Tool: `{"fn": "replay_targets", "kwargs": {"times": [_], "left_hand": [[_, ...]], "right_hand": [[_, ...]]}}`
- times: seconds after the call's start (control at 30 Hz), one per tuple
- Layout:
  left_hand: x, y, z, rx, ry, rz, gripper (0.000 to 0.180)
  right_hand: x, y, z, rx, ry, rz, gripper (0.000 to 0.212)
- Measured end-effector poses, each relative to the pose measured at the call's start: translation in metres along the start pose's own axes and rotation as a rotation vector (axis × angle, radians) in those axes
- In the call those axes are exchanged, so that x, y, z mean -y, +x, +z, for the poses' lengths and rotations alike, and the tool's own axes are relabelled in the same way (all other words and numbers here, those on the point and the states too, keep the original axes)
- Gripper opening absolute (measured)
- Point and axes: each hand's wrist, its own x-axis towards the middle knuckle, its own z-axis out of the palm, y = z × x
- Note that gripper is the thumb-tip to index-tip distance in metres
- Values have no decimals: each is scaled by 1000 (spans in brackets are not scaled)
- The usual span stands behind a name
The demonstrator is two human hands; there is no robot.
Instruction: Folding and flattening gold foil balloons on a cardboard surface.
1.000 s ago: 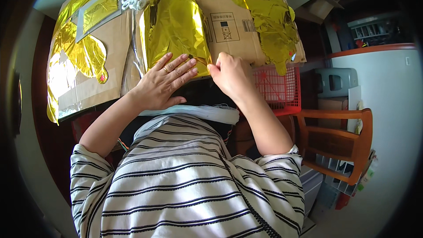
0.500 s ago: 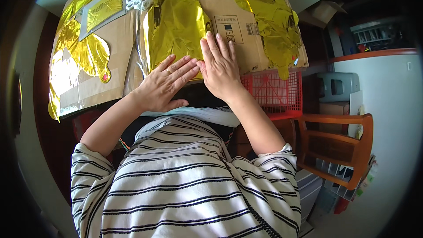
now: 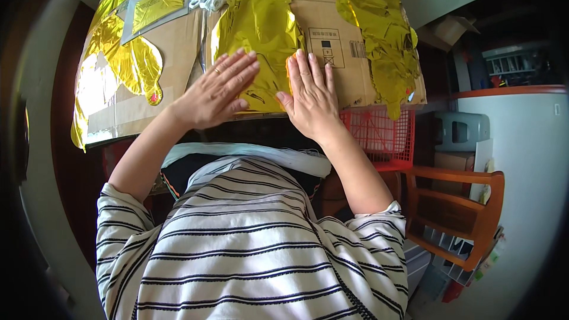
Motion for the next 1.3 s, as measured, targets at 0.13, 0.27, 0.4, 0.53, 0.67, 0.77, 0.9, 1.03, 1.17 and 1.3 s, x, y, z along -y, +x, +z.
{"fn": "replay_targets", "kwargs": {"times": [0.13, 0.27, 0.4, 0.53, 0.67, 0.77, 0.9, 1.03, 1.17, 1.3], "left_hand": [[18, -3, -8, 51, 124, -65, 80], [20, -4, -7, 73, 187, -67, 87], [20, -6, -8, 59, 204, -63, 89], [19, -7, -7, 50, 199, -68, 89], [21, -7, -6, 31, 201, -68, 90], [20, -8, -5, -8, 189, -78, 93], [20, -20, -17, -110, 195, -252, 91], [0, -57, -15, -393, 121, -505, 76], [-26, -68, -6, -475, 63, -327, 55], [-68, -57, -4, -232, -48, -158, 65]], "right_hand": [[0, -1, 1, -1, -10, -1, 74], [0, 0, 0, 7, -9, 3, 74], [0, -1, -3, 11, 27, 9, 74], [2, 0, -18, 9, 115, 63, 74], [23, 24, -23, -75, 85, -9, 74], [32, 33, 3, -48, 69, -77, 74], [33, 31, 12, -42, 57, -88, 77], [34, 30, 13, -39, 38, -93, 79], [35, 30, 13, -43, 35, -96, 79], [35, 31, 12, -42, 32, -92, 79]]}}
